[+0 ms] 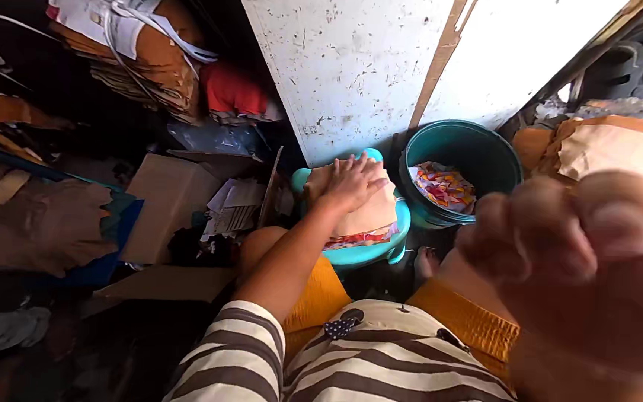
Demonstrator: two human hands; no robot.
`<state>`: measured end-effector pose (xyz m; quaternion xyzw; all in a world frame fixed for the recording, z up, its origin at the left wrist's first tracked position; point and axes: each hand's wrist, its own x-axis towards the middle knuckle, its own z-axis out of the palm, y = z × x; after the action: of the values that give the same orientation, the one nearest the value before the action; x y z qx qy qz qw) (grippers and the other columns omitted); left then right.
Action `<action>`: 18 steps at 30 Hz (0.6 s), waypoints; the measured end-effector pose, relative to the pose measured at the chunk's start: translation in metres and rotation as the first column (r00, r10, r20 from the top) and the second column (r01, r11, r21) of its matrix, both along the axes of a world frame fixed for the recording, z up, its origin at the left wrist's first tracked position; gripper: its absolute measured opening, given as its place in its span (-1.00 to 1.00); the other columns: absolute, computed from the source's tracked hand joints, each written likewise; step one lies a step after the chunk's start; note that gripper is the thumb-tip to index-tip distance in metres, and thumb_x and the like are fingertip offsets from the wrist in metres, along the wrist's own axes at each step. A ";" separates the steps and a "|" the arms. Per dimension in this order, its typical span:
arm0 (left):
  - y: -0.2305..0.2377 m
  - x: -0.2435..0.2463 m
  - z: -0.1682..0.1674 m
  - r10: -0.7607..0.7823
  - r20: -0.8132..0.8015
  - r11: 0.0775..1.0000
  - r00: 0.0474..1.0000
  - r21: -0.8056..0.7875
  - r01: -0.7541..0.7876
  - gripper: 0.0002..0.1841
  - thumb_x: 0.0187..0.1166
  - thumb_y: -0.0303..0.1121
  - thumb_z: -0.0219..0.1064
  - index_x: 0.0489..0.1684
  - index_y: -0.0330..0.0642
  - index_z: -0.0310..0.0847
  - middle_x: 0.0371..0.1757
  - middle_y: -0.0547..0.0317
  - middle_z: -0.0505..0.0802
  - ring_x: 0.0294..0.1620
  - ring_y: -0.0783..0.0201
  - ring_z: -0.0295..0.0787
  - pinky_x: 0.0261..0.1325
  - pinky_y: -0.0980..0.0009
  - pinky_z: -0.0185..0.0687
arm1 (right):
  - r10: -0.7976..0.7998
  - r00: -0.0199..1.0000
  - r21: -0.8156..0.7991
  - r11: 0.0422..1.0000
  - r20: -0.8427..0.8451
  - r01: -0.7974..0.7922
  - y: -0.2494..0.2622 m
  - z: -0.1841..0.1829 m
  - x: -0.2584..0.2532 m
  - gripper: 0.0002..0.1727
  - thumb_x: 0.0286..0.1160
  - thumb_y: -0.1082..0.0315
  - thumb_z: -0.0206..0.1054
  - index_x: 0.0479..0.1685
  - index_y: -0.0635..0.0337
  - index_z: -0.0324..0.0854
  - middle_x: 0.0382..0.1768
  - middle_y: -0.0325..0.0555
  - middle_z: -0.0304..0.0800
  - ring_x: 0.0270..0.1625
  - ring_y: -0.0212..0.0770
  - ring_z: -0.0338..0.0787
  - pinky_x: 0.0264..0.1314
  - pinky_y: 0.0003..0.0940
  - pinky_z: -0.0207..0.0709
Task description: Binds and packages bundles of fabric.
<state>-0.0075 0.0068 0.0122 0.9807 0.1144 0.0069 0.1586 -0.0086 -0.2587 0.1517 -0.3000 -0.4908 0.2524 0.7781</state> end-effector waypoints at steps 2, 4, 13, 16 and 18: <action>0.013 -0.008 0.016 0.059 0.147 0.985 0.987 -0.166 -0.034 -0.36 0.84 0.14 -0.09 0.85 0.10 0.23 0.85 -0.22 0.21 0.84 -0.33 0.06 0.72 -0.48 -0.14 | -0.199 0.978 -0.025 0.979 0.058 0.201 0.001 0.003 0.011 -0.56 0.68 -0.19 0.04 0.12 -0.17 0.69 -0.20 -0.42 0.77 -0.13 -0.36 0.78 -0.05 -0.37 0.70; 0.036 -0.016 0.028 0.149 0.290 0.957 0.945 -0.284 -0.063 -0.40 0.85 0.04 -0.03 0.79 -0.02 0.32 0.80 -0.29 0.30 0.82 -0.29 0.12 0.75 -0.39 -0.05 | -0.341 0.928 -0.062 0.934 0.152 0.353 0.008 0.003 0.019 -0.57 0.75 -0.11 -0.05 0.16 -0.16 0.65 -0.20 -0.44 0.76 -0.13 -0.36 0.78 0.02 -0.34 0.71; 0.119 -0.082 0.027 0.565 0.232 0.696 0.792 -0.650 -0.306 -0.37 0.88 0.07 -0.12 0.61 -0.27 0.46 0.60 -0.18 0.60 0.68 -0.02 0.44 0.75 -0.08 0.21 | -0.127 0.469 -0.290 0.638 0.874 0.713 0.134 -0.065 0.029 -0.40 0.87 0.00 -0.13 0.65 0.14 0.45 0.56 0.07 0.56 0.61 0.06 0.52 0.62 0.14 0.38; 0.122 -0.101 0.007 0.600 0.155 0.659 0.784 -0.652 -0.375 -0.41 0.90 -0.01 -0.08 0.56 -0.36 0.47 0.49 -0.31 0.65 0.55 -0.14 0.56 0.64 -0.11 0.34 | 0.036 0.227 -0.208 0.559 0.973 0.803 0.174 -0.114 0.037 -0.32 0.83 -0.17 -0.16 0.75 0.00 0.37 0.69 0.17 0.40 0.77 0.33 0.26 0.72 0.43 0.07; 0.123 -0.113 -0.001 0.579 0.041 0.664 0.815 -0.603 -0.441 -0.39 0.90 0.00 -0.09 0.52 -0.40 0.49 0.42 -0.39 0.68 0.50 -0.23 0.60 0.59 -0.19 0.37 | 0.130 0.135 -0.183 0.514 0.982 0.838 0.187 -0.148 0.042 -0.30 0.81 -0.21 -0.16 0.78 -0.05 0.35 0.72 0.22 0.34 0.79 0.37 0.21 0.73 0.51 -0.08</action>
<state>-0.1206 0.1296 0.0108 0.8072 0.3636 0.1302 0.4463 0.0336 -0.0717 0.0040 -0.7936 -0.5886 -0.0360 0.1500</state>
